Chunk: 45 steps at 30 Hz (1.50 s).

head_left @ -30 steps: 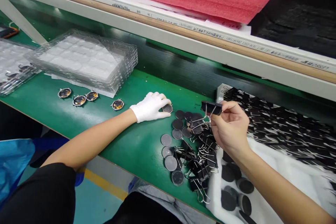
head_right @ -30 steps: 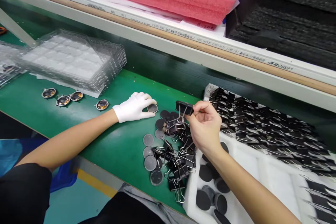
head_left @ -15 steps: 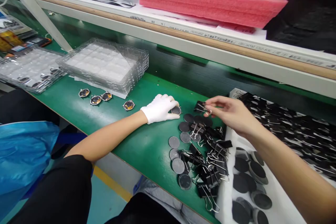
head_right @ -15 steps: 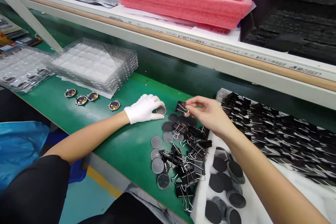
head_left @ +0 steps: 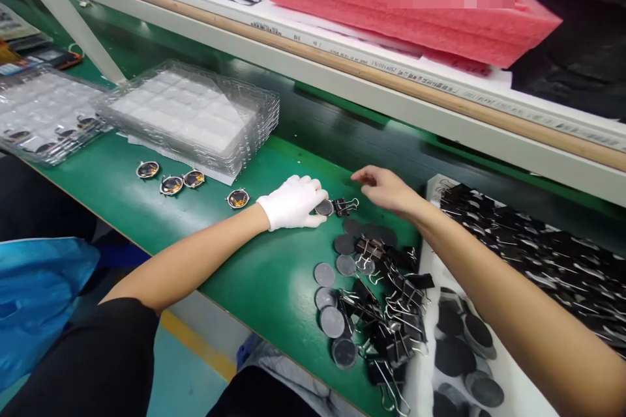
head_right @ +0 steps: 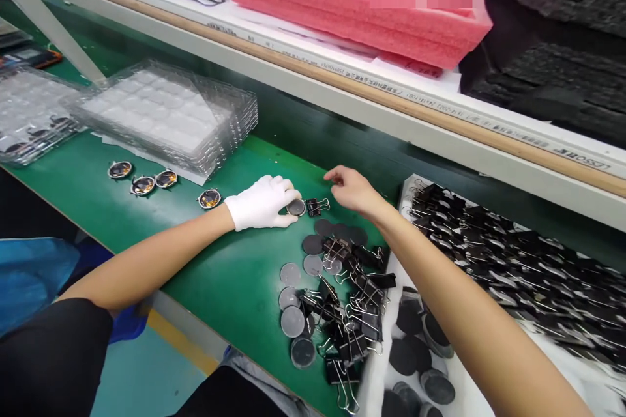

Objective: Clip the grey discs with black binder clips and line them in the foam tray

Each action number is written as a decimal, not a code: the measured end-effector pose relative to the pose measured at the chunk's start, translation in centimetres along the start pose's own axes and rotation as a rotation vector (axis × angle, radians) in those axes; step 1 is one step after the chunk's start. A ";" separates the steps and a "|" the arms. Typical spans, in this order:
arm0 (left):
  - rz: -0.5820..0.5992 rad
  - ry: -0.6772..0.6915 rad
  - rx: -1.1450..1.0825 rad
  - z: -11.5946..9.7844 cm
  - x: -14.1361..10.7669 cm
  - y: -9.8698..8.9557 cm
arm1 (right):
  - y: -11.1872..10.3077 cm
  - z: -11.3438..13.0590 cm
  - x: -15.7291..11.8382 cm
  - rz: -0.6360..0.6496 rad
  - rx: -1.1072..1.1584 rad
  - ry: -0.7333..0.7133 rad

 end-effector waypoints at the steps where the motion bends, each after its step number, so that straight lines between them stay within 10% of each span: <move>1: -0.008 -0.003 -0.014 0.0 0.0 0.0 | -0.2 0.7 0.2 -0.044 0.004 -0.023; 5: -0.051 -0.064 -0.053 0.1 -0.3 0.2 | 0.7 3.4 0.9 -0.236 -0.141 -0.050; 11: 0.006 -0.082 -0.003 -0.4 0.2 0.7 | 4.3 1.3 2.5 -0.178 -0.254 0.058; 29: 0.001 -0.118 -0.069 -1.4 1.8 0.7 | 3.8 0.8 2.2 -0.200 -0.171 0.125; 35: -0.093 -0.412 0.019 -0.6 -0.9 -0.9 | 0.4 4.4 -3.9 -0.047 -0.180 -0.171; 41: -0.008 0.057 0.146 -2.4 -2.1 -1.8 | 4.2 5.7 -13.0 0.306 -0.618 -0.395; 45: 0.007 -0.073 0.184 -0.5 -2.3 -2.3 | 2.7 5.8 -13.3 0.162 -0.583 -0.470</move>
Point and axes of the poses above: each hand's wrist, its own x-axis towards the middle knuckle, its own y-axis out of the palm, z = x × y, the point moved 8 cm from there along x, towards the middle knuckle, and after that the axes turned 12 degrees about z, right-handed, at the moved point
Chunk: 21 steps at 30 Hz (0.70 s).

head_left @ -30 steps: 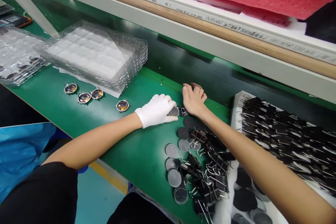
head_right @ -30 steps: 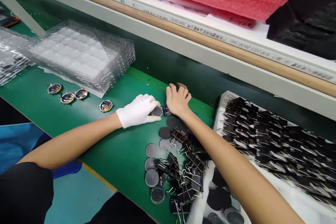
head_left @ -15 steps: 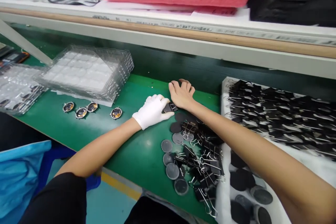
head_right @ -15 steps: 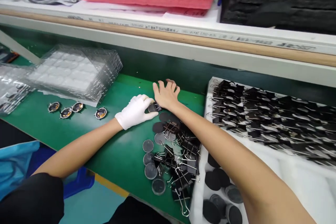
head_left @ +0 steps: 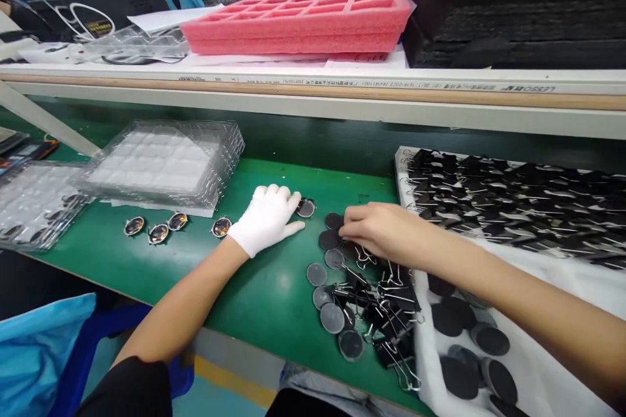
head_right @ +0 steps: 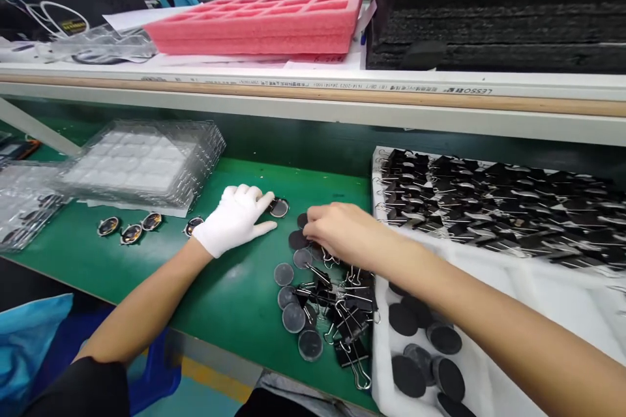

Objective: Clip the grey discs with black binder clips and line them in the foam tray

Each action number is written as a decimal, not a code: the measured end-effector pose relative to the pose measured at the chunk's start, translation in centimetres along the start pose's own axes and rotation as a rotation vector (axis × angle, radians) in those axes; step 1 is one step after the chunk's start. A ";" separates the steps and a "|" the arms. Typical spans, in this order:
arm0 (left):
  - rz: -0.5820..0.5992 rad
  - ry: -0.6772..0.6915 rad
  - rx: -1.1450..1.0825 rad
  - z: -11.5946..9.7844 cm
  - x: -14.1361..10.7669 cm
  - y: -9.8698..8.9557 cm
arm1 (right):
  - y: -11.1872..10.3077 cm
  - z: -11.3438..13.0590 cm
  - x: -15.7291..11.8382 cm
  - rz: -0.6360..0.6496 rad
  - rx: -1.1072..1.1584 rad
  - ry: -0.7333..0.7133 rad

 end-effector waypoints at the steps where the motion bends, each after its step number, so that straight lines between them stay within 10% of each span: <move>1: -0.016 -0.031 0.006 0.3 0.0 -0.1 | -1.0 -0.7 0.1 -0.078 0.041 -0.020; 5: -0.087 -0.134 -0.066 1.1 0.8 0.4 | -3.3 -4.2 2.0 -0.271 0.163 -0.130; 12: -0.013 -0.223 -0.288 3.4 2.2 3.2 | -0.9 -9.2 6.5 -0.296 0.318 -0.179; 21: -0.023 -0.276 -0.363 4.1 2.2 3.5 | -2.1 -7.7 8.4 -0.275 0.428 -0.054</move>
Point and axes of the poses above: each hand's wrist, its own x-axis towards the middle knuckle, its own y-axis out of the palm, z = x × y, the point moved 8 cm from there along x, towards the middle knuckle, and after that the axes turned 12 degrees about z, right-handed, at the moved point
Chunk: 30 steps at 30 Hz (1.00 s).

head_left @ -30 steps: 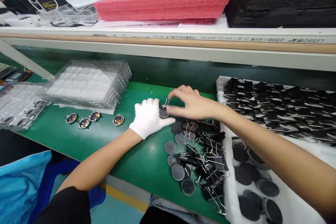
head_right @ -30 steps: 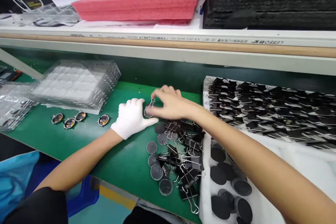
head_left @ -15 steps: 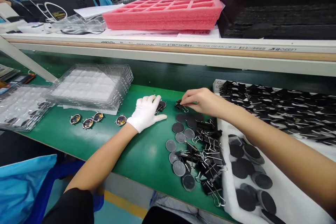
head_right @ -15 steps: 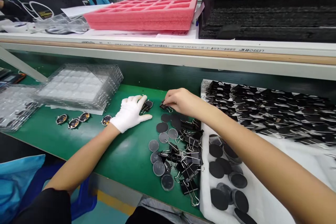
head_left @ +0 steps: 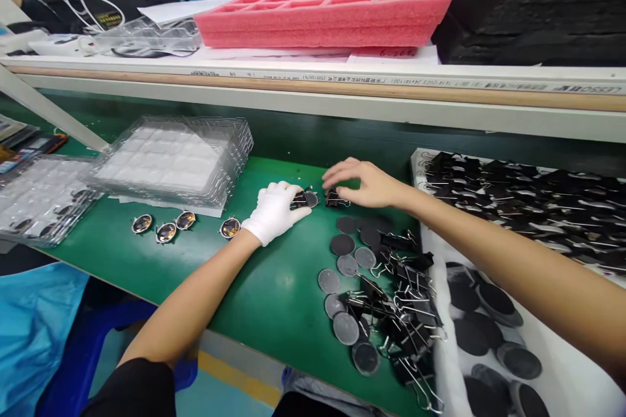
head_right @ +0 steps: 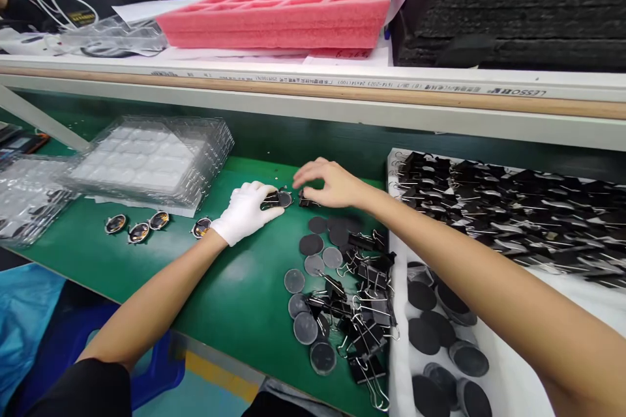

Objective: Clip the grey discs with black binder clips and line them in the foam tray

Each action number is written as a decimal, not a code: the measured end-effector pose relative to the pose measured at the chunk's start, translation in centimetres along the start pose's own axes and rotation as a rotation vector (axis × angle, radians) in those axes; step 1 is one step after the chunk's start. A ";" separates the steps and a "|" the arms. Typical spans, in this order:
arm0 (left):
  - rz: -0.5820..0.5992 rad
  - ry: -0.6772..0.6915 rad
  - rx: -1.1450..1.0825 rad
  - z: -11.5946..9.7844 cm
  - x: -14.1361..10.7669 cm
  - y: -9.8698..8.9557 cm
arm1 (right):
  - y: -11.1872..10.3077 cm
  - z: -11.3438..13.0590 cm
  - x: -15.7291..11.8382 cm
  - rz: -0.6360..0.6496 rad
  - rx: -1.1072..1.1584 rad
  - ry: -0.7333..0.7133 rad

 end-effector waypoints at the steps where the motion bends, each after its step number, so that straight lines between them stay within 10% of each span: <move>1: 0.009 0.017 -0.004 -0.2 0.1 0.1 | -0.2 -0.5 0.6 -0.076 0.018 0.134; 6: 0.013 0.074 -0.059 -0.4 0.0 0.2 | 1.9 -3.7 1.6 -0.246 0.018 0.789; 14: 0.006 0.145 -0.179 -1.0 1.5 -0.1 | 3.8 -6.9 1.4 -0.326 0.104 0.764; 30: 0.148 0.355 -0.233 -2.0 3.9 -0.3 | 3.6 -6.0 0.0 -0.419 0.017 0.666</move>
Point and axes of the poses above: each hand's wrist, its own x-axis towards the middle knuckle, its own y-axis out of the palm, z = x × y, the point moved 8 cm from there along x, towards the middle knuckle, and after that the axes turned 12 degrees about z, right-handed, at the moved point
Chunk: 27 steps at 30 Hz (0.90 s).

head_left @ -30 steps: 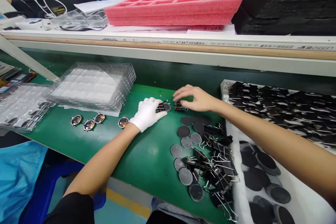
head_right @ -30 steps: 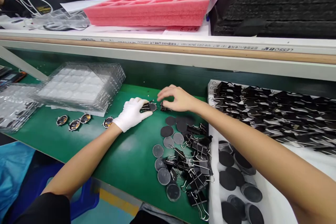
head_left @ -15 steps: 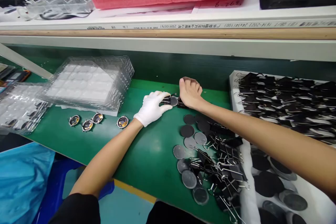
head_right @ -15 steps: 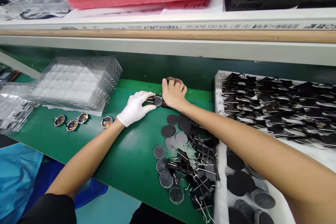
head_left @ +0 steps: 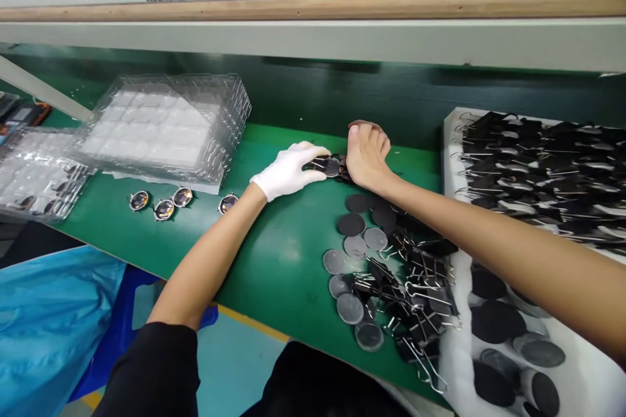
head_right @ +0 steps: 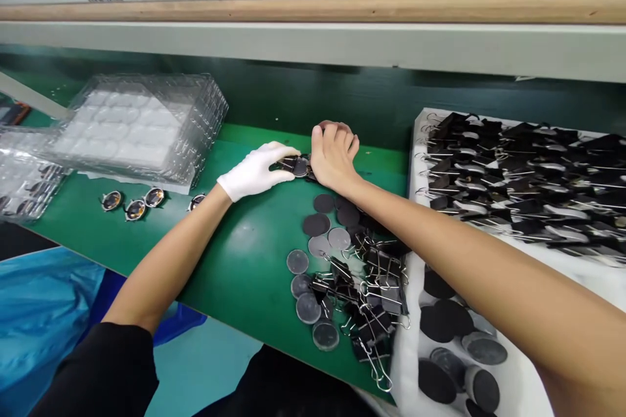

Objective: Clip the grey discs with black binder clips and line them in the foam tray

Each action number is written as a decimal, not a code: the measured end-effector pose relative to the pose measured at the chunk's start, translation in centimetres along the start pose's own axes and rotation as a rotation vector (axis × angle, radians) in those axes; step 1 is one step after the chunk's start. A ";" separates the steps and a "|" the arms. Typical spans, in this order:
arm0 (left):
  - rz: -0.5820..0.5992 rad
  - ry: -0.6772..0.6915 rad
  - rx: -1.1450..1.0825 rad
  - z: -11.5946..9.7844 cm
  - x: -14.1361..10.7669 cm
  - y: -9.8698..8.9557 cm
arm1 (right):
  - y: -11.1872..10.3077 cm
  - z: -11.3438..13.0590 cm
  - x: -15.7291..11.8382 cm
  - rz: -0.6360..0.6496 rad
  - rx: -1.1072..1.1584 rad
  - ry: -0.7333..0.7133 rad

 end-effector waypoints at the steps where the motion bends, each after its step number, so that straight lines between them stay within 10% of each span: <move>1: 0.007 0.013 -0.002 -0.1 0.2 0.0 | 0.0 -0.1 0.0 -0.002 0.003 0.003; 20: -0.060 0.062 0.016 -0.3 0.2 -0.1 | -0.1 0.7 0.7 0.045 0.162 0.125; 27: -0.236 -0.099 -0.415 0.5 -1.0 -1.2 | -4.5 1.9 0.2 0.253 0.472 0.014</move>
Point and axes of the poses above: each hand's wrist, its own x-axis towards the middle knuckle, its own y-axis out of the palm, z = x × y, the point moved 8 cm from there along x, towards the middle knuckle, and after that the axes turned 12 degrees about z, right-handed, at the moved point
